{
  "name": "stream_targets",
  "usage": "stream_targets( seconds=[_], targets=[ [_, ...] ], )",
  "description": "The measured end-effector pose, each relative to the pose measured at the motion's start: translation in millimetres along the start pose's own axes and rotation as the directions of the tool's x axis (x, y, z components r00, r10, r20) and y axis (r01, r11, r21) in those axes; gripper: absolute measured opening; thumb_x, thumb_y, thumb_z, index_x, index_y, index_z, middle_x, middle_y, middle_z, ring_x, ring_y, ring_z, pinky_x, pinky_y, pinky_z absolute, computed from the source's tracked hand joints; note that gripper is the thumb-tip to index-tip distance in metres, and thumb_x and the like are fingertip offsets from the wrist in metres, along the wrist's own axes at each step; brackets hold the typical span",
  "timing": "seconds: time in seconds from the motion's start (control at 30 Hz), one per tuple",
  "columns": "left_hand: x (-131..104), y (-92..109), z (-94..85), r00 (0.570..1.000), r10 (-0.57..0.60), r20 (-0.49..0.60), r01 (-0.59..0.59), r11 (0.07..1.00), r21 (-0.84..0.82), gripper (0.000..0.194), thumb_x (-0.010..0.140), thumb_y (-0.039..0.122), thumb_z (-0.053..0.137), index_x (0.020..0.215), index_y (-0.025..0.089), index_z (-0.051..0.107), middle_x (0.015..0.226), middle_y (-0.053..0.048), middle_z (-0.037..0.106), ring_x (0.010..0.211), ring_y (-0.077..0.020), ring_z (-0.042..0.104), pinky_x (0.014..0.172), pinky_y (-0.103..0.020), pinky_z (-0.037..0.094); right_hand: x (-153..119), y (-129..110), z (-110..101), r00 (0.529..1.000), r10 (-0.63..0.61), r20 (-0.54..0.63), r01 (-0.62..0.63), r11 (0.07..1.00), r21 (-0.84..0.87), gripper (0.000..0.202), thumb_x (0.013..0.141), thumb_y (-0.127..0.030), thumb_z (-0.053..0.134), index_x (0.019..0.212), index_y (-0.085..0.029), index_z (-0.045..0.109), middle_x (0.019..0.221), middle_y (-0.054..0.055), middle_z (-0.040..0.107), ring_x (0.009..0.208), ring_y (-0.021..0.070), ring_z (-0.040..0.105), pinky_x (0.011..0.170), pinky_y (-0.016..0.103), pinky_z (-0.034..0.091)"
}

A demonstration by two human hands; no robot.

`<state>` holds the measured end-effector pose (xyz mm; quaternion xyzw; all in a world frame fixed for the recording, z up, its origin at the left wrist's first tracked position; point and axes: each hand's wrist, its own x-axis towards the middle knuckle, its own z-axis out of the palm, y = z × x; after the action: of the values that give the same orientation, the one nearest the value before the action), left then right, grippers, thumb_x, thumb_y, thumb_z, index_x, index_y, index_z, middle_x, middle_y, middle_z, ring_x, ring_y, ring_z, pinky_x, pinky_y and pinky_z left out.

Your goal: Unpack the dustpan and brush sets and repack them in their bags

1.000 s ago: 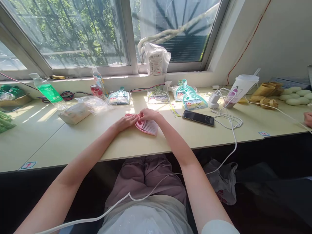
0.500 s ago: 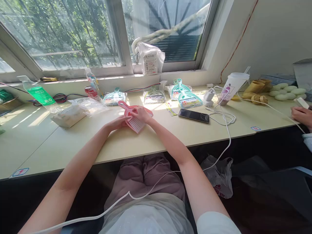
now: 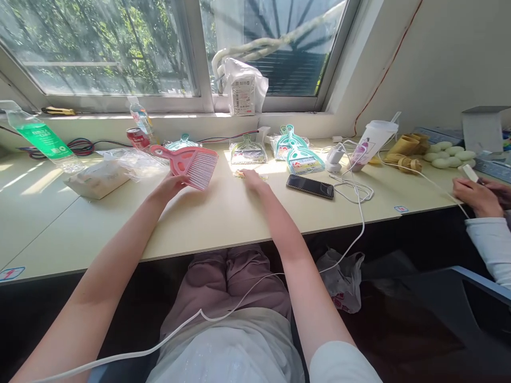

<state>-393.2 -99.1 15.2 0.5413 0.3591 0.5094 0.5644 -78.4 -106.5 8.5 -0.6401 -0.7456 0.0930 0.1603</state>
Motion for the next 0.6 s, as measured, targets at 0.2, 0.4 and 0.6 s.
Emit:
stream_targets(
  seconds=[0.2, 0.4, 0.6],
  targets=[
    [8.0, -1.6, -9.5, 0.984, -0.085, -0.154, 0.062, 0.987, -0.148, 0.031, 0.064, 0.013, 0.067, 0.095, 0.016, 0.063, 0.087, -0.004, 0.066, 0.080, -0.0134, 0.062, 0.066, -0.021, 0.053, -10.9, -33.7, -5.1, 0.883, -0.403, 0.239, 0.310, 0.885, 0.348, 0.043, 0.085, -0.033, 0.063, 0.127, -0.025, 0.064, 0.130, 0.007, 0.063, 0.130, 0.0243, 0.049, 0.109, 0.034, 0.037],
    [5.9, -1.8, -6.6, 0.961, -0.148, -0.233, 0.117, 0.983, -0.144, 0.032, 0.074, 0.026, 0.063, 0.105, 0.016, 0.062, 0.087, -0.007, 0.066, 0.080, -0.0199, 0.064, 0.062, -0.029, 0.052, -8.4, -19.7, -13.1, 0.989, 0.009, 0.145, -0.012, 1.000, 0.021, 0.062, 0.077, -0.057, 0.070, 0.128, -0.021, 0.062, 0.142, 0.014, 0.051, 0.136, 0.0347, 0.041, 0.112, 0.049, 0.030],
    [8.5, -7.5, -6.6, 0.950, -0.163, -0.267, 0.132, 0.983, -0.129, 0.042, 0.071, 0.026, 0.064, 0.111, 0.017, 0.060, 0.092, -0.006, 0.067, 0.080, -0.0193, 0.065, 0.064, -0.029, 0.053, -5.0, 17.8, -40.9, 0.947, 0.052, 0.318, -0.053, 0.999, -0.006, 0.048, 0.069, -0.050, 0.080, 0.103, -0.017, 0.073, 0.108, 0.009, 0.070, 0.097, 0.0232, 0.065, 0.082, 0.028, 0.048]
  ],
)
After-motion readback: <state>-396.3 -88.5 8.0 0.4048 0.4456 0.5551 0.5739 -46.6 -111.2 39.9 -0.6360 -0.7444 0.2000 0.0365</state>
